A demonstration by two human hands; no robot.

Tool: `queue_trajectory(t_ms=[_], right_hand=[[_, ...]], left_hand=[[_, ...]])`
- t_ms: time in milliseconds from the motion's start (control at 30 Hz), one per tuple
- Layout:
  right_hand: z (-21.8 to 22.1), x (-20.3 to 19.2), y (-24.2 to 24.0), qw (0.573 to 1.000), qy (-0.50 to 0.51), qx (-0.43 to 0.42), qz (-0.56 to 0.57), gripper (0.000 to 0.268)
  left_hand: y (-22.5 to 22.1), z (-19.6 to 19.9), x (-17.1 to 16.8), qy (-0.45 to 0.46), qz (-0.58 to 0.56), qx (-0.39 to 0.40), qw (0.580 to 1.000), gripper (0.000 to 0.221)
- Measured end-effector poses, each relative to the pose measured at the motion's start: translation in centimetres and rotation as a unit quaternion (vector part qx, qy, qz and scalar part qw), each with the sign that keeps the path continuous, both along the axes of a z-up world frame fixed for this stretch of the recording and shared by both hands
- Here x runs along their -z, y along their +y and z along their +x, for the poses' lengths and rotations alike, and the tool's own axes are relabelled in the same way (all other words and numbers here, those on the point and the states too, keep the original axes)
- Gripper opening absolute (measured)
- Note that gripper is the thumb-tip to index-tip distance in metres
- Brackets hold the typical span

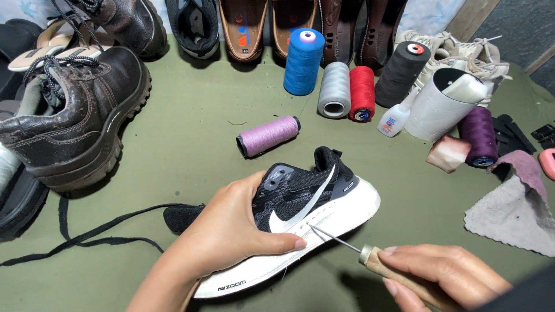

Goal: The person is hand-stitching a black sneaker to repair the seam between the upper and the sole using a stitching awl and thread.

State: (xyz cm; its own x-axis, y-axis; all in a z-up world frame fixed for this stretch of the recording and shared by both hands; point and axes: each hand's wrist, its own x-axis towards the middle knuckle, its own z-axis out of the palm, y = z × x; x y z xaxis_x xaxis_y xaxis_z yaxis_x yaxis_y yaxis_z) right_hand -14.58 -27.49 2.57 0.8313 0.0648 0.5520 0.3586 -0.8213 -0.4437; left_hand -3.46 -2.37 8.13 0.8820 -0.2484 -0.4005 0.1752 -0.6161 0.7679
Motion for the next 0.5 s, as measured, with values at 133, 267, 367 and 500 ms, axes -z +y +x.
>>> queue_trajectory(t_ms=[133, 267, 367, 500], right_hand=[[0.3, -0.1, 0.1, 1.000, -0.010, -0.003, -0.017, 0.021], [0.8, -1.8, 0.6, 0.999, -0.003, -0.004, -0.035, 0.019], [1.6, -3.7, 0.7, 0.990, -0.026, -0.051, -0.126, 0.025], [2.3, -4.9, 1.7, 0.977, -0.046, -0.088, -0.188, 0.018]], left_hand=[[0.0, 0.0, 0.2, -0.009, -0.002, 0.005, 1.000, 0.063], [-0.2, -0.2, -0.4, 0.007, 0.016, -0.001, 1.000, 0.061], [-0.2, -0.2, -0.4, 0.016, 0.011, -0.009, 1.000, 0.057], [-0.1, -0.1, 0.1, -0.011, 0.026, -0.001, 1.000, 0.060]])
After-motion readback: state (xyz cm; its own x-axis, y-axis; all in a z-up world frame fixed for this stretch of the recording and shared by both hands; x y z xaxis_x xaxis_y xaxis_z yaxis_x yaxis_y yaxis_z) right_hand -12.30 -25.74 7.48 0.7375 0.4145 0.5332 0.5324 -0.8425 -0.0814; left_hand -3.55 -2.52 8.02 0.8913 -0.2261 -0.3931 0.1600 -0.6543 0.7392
